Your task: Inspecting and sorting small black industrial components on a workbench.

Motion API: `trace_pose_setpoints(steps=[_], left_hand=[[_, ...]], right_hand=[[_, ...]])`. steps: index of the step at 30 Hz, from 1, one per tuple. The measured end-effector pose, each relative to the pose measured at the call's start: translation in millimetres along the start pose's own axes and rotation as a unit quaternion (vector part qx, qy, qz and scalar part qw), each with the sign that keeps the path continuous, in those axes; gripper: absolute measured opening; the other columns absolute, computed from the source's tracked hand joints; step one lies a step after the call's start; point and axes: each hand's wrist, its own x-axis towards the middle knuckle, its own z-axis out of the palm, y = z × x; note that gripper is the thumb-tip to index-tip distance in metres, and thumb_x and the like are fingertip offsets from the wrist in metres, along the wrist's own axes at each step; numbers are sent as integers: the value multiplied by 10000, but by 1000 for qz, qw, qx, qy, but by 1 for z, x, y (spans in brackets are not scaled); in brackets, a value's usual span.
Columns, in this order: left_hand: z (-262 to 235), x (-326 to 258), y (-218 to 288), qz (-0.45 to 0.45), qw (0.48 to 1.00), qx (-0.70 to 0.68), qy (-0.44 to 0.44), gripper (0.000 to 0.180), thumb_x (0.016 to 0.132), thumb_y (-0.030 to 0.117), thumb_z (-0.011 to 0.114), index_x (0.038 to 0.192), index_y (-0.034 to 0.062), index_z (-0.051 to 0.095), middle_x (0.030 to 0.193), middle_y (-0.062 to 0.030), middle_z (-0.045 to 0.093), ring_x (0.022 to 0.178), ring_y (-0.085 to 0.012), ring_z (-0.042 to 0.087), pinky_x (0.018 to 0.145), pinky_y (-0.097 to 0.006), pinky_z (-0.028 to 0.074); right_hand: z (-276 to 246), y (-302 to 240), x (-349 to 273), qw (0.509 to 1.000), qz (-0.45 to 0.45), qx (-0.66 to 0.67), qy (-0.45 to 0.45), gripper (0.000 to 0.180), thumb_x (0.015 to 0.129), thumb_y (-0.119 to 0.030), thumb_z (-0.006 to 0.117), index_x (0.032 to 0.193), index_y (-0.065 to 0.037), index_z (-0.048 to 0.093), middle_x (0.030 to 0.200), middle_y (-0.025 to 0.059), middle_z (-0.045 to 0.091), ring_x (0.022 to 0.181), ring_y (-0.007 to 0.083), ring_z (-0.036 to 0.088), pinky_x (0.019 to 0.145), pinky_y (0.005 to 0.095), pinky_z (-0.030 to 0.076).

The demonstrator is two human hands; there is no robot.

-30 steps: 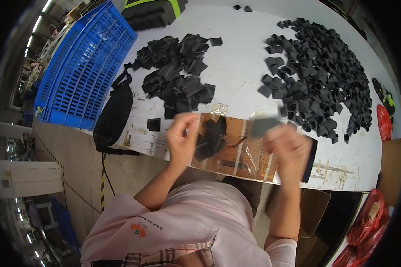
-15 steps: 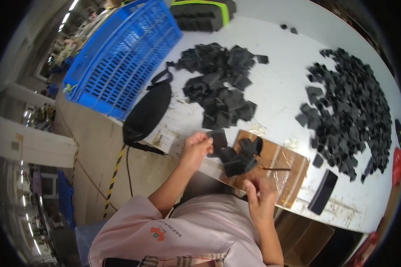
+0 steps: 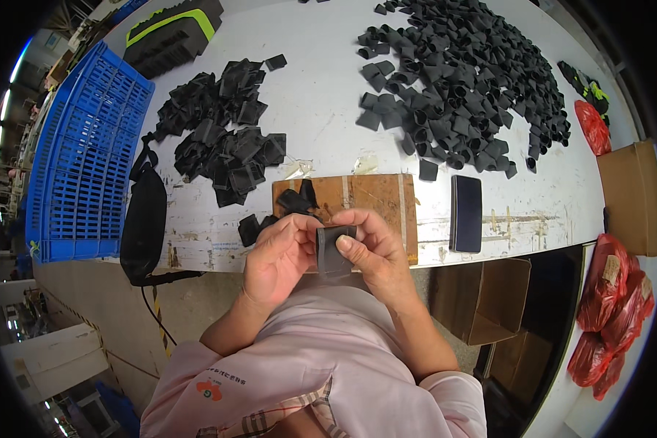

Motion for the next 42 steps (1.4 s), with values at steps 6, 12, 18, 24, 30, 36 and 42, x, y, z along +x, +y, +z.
trace_pose_setpoints(steps=[6,12,18,24,30,36,42], left_hand=[[-1,2,3,-41,993,107,-3,144,808,87,548,907,-17,550,793,-61,587,647,-120,553,584,-250,467],[2,1,5,2,943,327,67,110,784,29,539,877,-26,564,737,-63,593,596,-96,545,539,-202,448],[0,-5,7,-8,970,226,95,113,781,36,533,861,-37,566,716,-74,595,567,-105,553,497,-202,435],[-10,-4,2,-43,978,186,83,91,783,45,554,835,-29,566,707,-75,590,553,-117,559,467,-207,437],[-16,0,2,-44,976,193,88,68,787,38,583,819,-21,572,683,-66,583,527,-96,544,443,-189,424],[-8,-6,-18,207,873,429,108,14,783,-2,573,795,-4,579,697,-46,581,556,-76,520,472,-195,405],[16,1,-27,352,743,561,95,92,721,-43,565,753,13,499,624,-79,500,509,-169,515,464,-278,399]], right_hand=[[-2,0,0,996,24,82,-19,263,826,-83,575,1071,-29,497,896,20,585,772,61,523,655,175,406],[2,9,-1,992,-41,-114,17,293,818,-19,563,1087,2,448,928,50,576,807,78,528,711,203,428],[3,1,-1,1000,8,-12,-2,289,818,-3,556,1082,20,439,881,55,573,791,83,528,707,209,435],[0,-1,1,999,34,-9,-12,280,822,-8,550,1078,24,441,878,54,576,787,85,533,711,204,433],[-1,10,4,986,0,-160,36,318,772,-28,618,1046,16,465,833,60,558,719,106,534,592,251,439],[19,0,-6,869,-229,-429,92,164,725,-56,648,848,7,561,716,97,486,631,201,499,514,276,391],[16,2,-10,856,-261,-430,121,32,780,-2,563,797,25,561,667,110,499,582,206,486,525,281,388]])
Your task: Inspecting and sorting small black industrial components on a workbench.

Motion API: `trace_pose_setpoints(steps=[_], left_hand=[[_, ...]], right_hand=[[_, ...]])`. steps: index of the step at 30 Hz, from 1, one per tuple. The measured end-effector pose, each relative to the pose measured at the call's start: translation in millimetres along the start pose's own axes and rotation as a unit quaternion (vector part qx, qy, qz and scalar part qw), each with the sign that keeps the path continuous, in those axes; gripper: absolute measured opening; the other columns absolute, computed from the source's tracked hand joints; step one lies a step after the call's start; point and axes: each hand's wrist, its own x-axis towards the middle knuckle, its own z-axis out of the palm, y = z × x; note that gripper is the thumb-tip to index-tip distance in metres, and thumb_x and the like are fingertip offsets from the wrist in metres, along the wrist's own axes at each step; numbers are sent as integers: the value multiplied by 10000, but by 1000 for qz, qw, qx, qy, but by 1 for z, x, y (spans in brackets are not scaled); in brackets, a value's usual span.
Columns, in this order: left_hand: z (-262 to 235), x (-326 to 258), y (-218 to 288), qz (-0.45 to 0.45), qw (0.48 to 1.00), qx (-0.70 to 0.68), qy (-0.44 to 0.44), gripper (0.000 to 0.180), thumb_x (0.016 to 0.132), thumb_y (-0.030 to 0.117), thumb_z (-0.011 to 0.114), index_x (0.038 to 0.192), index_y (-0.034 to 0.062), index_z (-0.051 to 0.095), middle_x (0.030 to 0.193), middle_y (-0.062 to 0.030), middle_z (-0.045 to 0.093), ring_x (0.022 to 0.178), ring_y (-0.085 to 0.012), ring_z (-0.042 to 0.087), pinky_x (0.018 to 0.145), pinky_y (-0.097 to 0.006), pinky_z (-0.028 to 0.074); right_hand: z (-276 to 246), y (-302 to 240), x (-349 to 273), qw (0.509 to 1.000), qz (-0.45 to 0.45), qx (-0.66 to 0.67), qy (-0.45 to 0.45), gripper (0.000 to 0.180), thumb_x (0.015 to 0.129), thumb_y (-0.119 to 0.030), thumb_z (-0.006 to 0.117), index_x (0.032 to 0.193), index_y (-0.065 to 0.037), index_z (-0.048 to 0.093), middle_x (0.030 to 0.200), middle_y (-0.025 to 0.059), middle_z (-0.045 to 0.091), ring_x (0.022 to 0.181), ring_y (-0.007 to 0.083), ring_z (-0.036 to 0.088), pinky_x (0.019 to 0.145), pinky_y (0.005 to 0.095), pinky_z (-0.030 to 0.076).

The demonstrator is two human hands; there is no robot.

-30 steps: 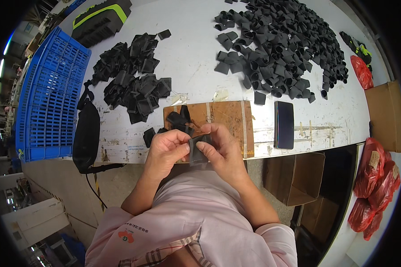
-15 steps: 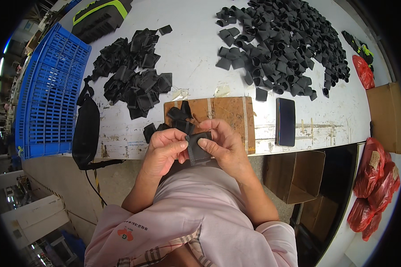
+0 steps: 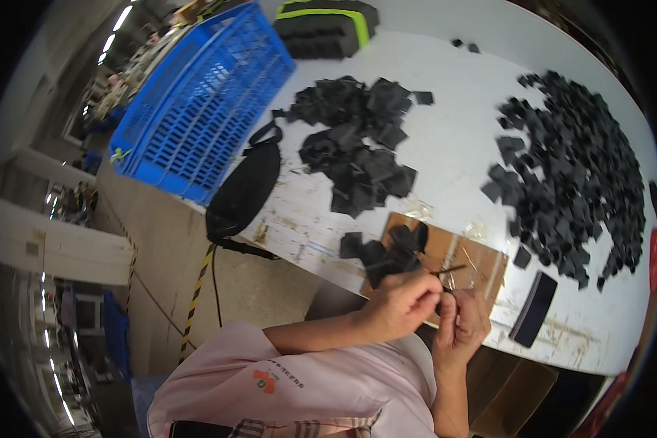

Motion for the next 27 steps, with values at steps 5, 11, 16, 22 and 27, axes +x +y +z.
trace_pose_setpoints(steps=[5,11,16,22,27], left_hand=[[1,-5,-6,-71,992,-108,-1,115,768,3,580,860,0,512,657,-37,545,555,-65,518,488,-209,413],[-15,-2,-3,-237,925,-297,0,121,812,25,566,916,-24,530,792,-52,585,709,-61,557,597,-191,473],[-21,2,-3,-285,920,-269,-16,108,813,32,560,894,-35,536,767,-52,592,670,-82,577,577,-195,480],[-17,4,1,-279,918,-280,-16,67,799,-10,515,845,-47,546,700,-87,604,592,-92,569,531,-191,456],[-11,3,-1,-284,926,-249,-14,65,801,7,545,829,-52,546,684,-81,603,556,-82,554,505,-185,446]], right_hand=[[2,1,-3,999,37,1,-17,109,780,50,530,882,40,565,742,129,520,628,231,510,549,289,402],[7,-10,3,994,43,57,-82,330,689,152,452,977,38,564,814,148,540,683,247,540,585,303,432],[7,-10,6,988,75,95,-100,361,659,170,458,983,46,557,774,140,526,658,233,540,575,297,435],[4,-2,3,993,33,87,-77,308,687,159,481,970,62,554,765,145,527,644,245,550,553,306,436],[0,-7,2,990,60,85,-90,247,717,122,517,952,58,563,765,157,538,667,265,564,579,316,453]])
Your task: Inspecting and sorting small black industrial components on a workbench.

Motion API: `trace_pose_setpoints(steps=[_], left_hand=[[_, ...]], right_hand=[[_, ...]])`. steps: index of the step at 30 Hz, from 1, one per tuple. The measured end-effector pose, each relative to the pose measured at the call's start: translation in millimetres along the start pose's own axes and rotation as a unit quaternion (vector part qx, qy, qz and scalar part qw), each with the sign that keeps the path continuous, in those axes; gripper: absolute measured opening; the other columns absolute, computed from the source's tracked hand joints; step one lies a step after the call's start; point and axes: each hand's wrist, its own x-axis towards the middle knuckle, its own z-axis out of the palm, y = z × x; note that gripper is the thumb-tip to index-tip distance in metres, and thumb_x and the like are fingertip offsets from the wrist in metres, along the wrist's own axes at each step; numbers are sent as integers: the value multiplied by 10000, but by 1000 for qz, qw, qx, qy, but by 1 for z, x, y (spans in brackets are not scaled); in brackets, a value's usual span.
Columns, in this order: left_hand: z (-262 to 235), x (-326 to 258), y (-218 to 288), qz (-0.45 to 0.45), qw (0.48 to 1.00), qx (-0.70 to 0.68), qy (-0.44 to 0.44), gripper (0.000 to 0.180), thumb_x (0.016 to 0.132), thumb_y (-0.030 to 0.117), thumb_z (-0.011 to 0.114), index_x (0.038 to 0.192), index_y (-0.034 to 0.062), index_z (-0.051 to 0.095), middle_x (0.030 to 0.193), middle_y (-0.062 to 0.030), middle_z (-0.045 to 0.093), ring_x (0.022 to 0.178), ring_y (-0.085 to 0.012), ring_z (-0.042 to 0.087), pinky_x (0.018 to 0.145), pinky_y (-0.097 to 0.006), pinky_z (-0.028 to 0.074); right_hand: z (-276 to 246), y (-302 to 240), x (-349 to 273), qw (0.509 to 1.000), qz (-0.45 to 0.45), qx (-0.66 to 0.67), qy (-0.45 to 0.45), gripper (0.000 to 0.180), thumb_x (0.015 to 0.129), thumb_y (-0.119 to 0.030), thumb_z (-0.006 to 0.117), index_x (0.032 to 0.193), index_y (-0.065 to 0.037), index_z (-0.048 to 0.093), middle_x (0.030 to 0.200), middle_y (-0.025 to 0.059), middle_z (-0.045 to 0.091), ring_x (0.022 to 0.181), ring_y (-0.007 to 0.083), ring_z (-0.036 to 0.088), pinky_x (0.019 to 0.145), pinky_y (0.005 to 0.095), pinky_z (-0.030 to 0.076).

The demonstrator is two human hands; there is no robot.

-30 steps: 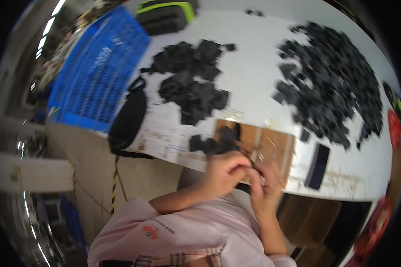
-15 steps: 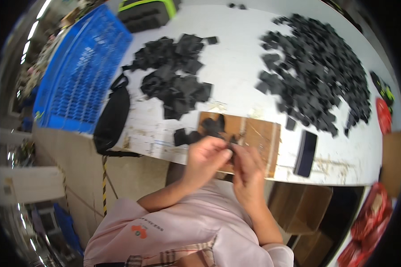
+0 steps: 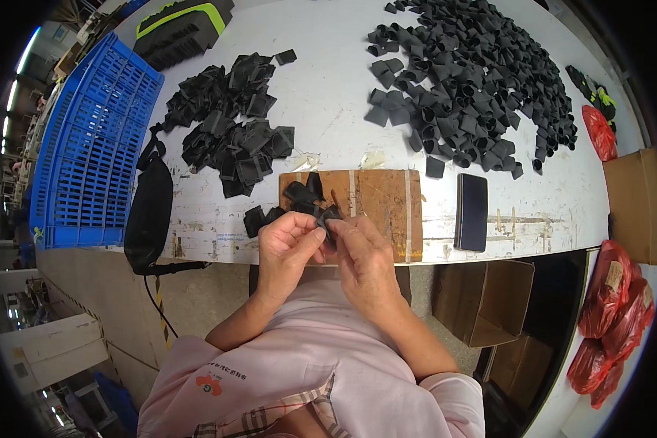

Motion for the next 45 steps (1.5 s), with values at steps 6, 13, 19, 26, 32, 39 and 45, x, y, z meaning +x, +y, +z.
trace_pose_setpoints(steps=[6,13,19,26,32,39,45], left_hand=[[-2,-2,-7,40,997,64,9,34,778,-49,554,793,-26,572,654,-51,593,543,-76,548,471,-195,437],[1,3,-27,347,847,375,147,127,709,-71,590,824,-20,574,639,-77,582,465,-88,518,425,-222,403],[-13,10,-6,-144,940,-308,-31,130,745,-60,540,870,-25,532,686,-12,523,397,-27,326,362,-181,264],[3,2,-10,202,966,150,52,149,738,-94,532,875,-35,531,776,-63,571,473,-13,421,417,-163,316],[-2,10,11,-67,971,-228,-38,213,779,-69,473,991,-49,482,863,-173,581,408,-26,426,316,-187,267],[-18,35,41,-213,818,-495,-198,200,851,-18,413,1038,36,457,615,26,436,344,-36,301,313,-188,197],[-15,34,22,-146,905,-361,-172,199,837,-1,463,1029,49,448,633,20,421,351,-29,260,331,-186,213]], right_hand=[[4,7,0,999,-2,-25,35,166,713,-2,630,872,39,601,807,142,577,660,251,577,537,302,461],[21,25,2,956,-163,-227,89,220,643,-17,638,850,-30,564,735,98,489,632,261,536,498,342,456],[19,35,3,976,87,177,97,78,722,-21,617,783,22,596,715,48,545,616,109,521,515,241,421],[-6,26,6,707,333,620,-63,60,788,-26,585,839,-12,613,725,5,581,564,49,446,499,177,347],[-21,11,13,791,304,521,-97,158,857,-207,541,774,-73,551,676,-51,474,547,26,365,485,165,294],[-34,-9,68,878,176,402,-190,250,843,-315,560,772,-76,537,670,-48,454,538,21,368,460,159,298],[-20,23,51,884,171,402,-167,271,894,-292,484,722,-84,501,610,-72,380,542,22,322,466,174,262]])
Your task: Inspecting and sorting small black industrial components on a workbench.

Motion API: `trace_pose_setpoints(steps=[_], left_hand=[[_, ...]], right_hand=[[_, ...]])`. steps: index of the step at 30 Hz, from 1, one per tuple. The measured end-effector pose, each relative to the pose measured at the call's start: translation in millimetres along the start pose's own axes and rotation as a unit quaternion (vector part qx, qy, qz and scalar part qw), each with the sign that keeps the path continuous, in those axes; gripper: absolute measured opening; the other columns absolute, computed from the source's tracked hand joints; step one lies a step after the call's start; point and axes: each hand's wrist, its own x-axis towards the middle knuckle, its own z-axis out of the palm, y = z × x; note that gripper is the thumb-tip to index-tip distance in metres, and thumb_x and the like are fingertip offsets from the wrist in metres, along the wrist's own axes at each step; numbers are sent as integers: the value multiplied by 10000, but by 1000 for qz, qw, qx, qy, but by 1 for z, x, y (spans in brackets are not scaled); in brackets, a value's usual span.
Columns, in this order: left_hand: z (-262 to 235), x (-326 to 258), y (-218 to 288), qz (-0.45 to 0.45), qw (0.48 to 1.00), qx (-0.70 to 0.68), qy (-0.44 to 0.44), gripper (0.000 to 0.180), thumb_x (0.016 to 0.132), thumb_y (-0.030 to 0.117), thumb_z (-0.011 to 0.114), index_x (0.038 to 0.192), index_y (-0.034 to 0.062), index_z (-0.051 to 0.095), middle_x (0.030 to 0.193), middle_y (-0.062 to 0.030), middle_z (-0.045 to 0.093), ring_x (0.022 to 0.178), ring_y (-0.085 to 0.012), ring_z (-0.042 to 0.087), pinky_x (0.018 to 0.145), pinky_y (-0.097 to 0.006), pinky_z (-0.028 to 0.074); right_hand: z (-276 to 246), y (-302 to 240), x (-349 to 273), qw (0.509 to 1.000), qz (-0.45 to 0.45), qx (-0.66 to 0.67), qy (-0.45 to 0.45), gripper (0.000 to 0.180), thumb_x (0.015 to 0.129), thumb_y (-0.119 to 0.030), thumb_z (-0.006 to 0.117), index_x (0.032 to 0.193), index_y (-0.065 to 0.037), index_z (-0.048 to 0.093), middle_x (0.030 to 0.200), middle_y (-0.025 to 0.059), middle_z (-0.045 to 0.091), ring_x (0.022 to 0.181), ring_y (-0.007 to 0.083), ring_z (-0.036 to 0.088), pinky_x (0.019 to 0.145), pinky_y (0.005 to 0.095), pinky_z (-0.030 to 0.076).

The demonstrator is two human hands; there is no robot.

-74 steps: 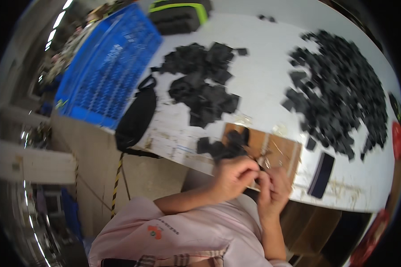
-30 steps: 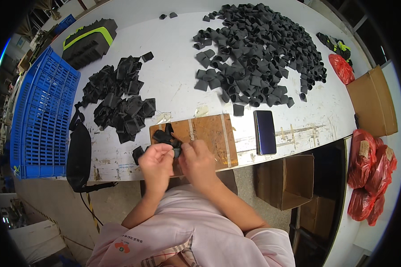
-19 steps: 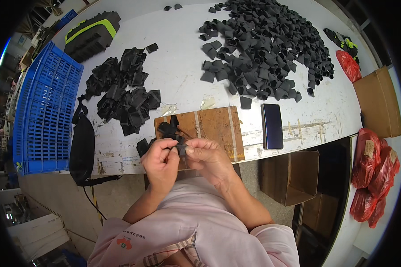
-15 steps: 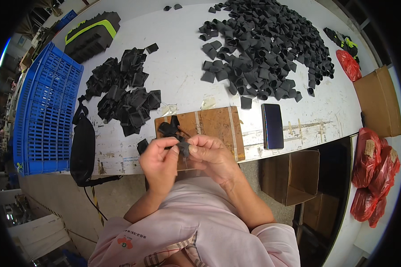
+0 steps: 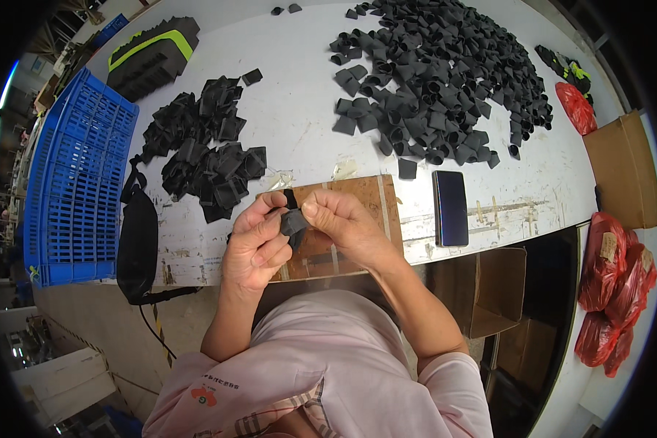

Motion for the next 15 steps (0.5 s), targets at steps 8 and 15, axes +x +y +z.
trace_pose_setpoints(steps=[8,15], left_hand=[[4,0,-2,22,999,7,34,224,865,5,424,1088,-6,413,758,-66,540,338,-20,279,331,-172,215],[5,4,-14,144,950,260,95,210,846,49,501,1039,-29,477,816,-68,549,539,-61,437,449,-166,331]], right_hand=[[-3,-1,2,999,15,-31,-2,252,864,-314,532,769,-84,501,632,-44,415,519,39,347,453,169,279],[-5,2,3,990,-9,-136,31,268,888,-283,491,775,-41,511,611,-36,426,552,76,391,479,223,310]])
